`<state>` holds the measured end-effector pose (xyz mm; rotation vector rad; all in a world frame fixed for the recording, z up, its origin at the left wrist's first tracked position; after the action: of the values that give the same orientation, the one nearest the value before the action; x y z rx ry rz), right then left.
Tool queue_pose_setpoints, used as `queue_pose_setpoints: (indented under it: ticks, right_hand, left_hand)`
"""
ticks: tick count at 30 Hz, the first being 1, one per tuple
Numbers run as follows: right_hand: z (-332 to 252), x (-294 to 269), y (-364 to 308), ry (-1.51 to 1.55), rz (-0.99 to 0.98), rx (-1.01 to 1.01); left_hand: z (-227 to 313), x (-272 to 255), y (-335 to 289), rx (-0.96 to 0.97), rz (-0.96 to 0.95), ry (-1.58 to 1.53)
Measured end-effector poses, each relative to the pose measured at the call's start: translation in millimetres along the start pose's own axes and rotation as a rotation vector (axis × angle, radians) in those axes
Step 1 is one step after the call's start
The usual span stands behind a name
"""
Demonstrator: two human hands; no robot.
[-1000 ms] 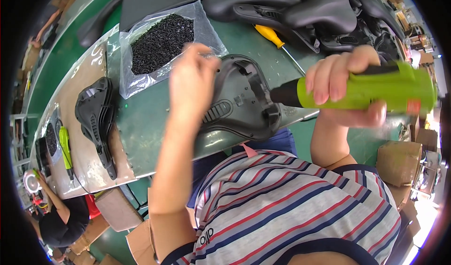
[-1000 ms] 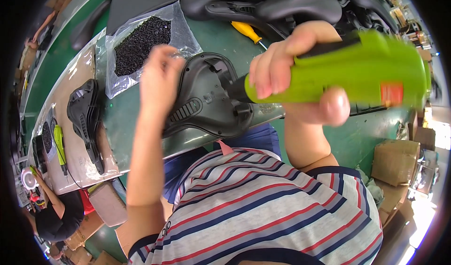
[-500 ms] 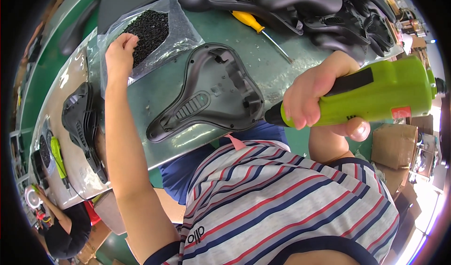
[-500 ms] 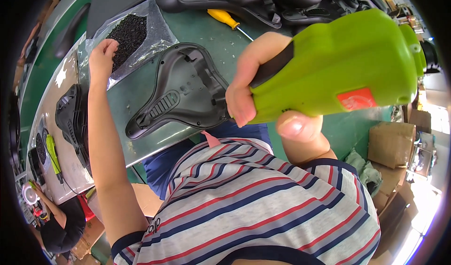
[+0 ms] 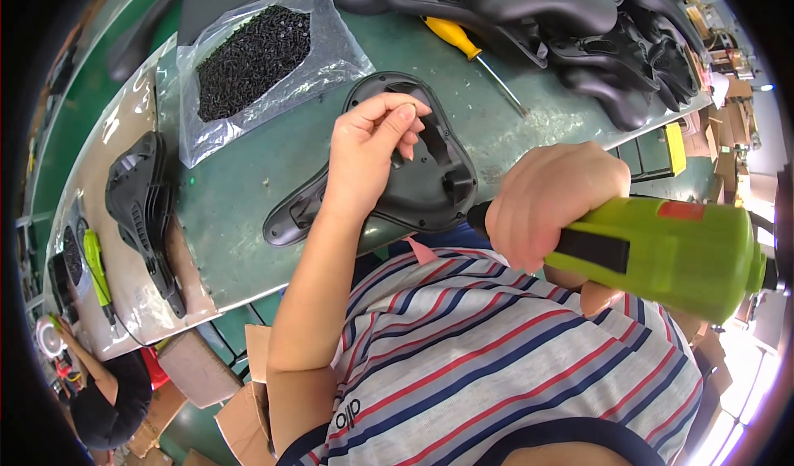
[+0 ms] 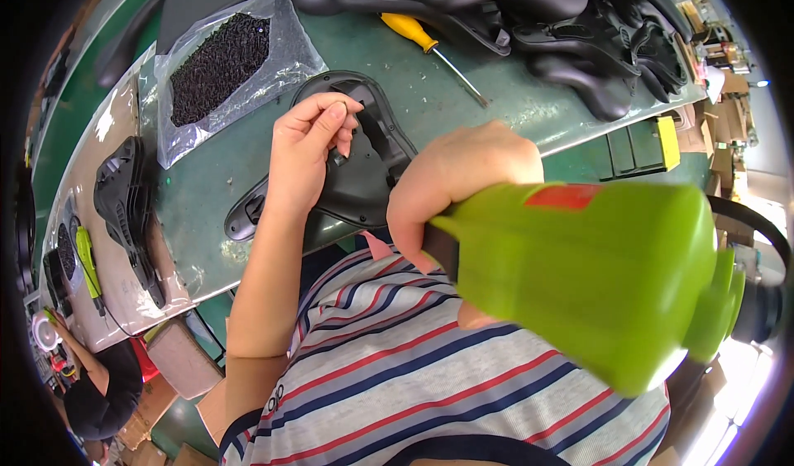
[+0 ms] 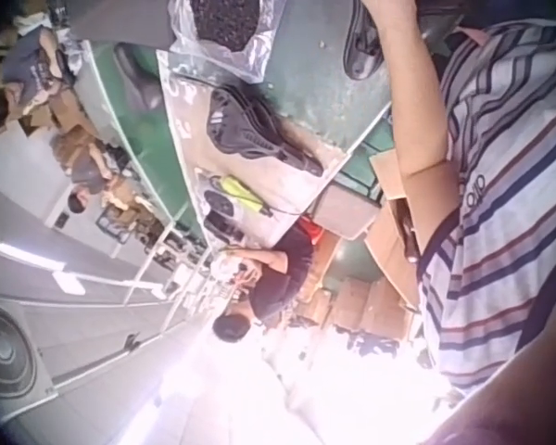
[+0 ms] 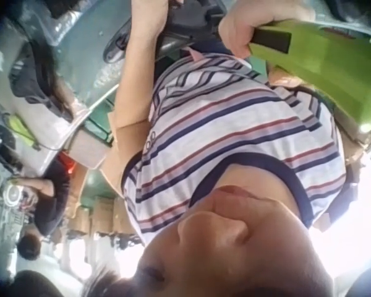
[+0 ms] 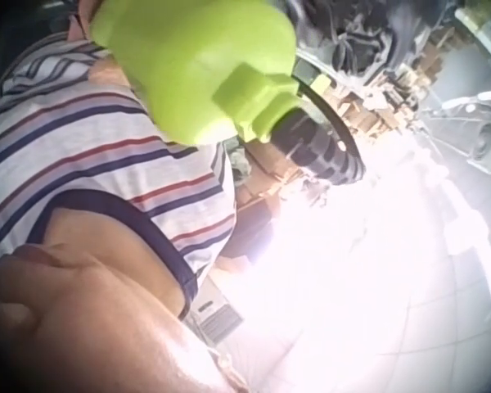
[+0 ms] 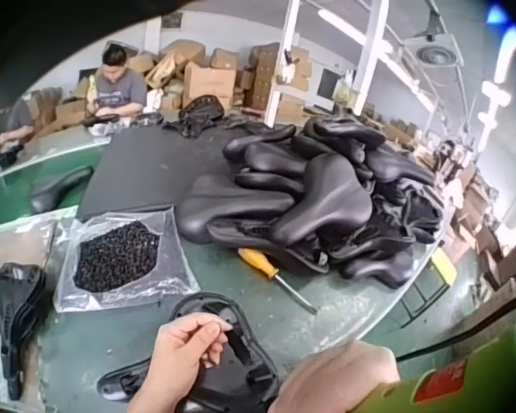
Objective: Using an electric screwdriver to attach components to the bottom of bicycle seats.
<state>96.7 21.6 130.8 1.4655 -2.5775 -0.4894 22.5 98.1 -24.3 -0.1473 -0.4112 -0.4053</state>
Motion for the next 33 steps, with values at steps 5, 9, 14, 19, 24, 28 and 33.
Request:
queue_pose_setpoints:
  ticks: [5,9,14,19,24,28,33]
  right_hand:
    - [20,4,-1,-0.287,0.118,0.230]
    - [0,-4,4,-0.176,0.169,-0.107]
    - [1,-17,6,-0.110,0.172,-0.106]
    - [-30,-39,-15,0.347,0.220,-0.406]
    - [-33,-78,-38,0.161,0.585,-0.499]
    - [-33,-86,-41,0.116,0.590,-0.519]
    - [-27,-83,-31,0.048,0.508,-0.491]
  left_hand:
    - [-3,0,2,-0.022,-0.038,-0.036]
    - [-2,4,3,-0.029,-0.058,-0.074]
    - [-4,-7,1,-0.025,-0.032,-0.072]
    - [0,12,-2,-0.013,-0.051,0.093]
    - [7,11,-15,0.077,0.026,0.352]
    - [19,22,-21,0.105,0.003,0.554]
    - [32,31,-24,0.170,-0.018,0.704]
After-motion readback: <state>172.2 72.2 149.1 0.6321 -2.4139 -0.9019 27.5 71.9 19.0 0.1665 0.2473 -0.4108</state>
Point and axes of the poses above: each hand's wrist, its own y-axis towards the middle knuckle, its own x-axis out of the palm, z = x × y, the point moved 9 cm from there along y, towards the middle knuckle, and after that the axes turned 2 degrees about -z, right-handed, at the moved point
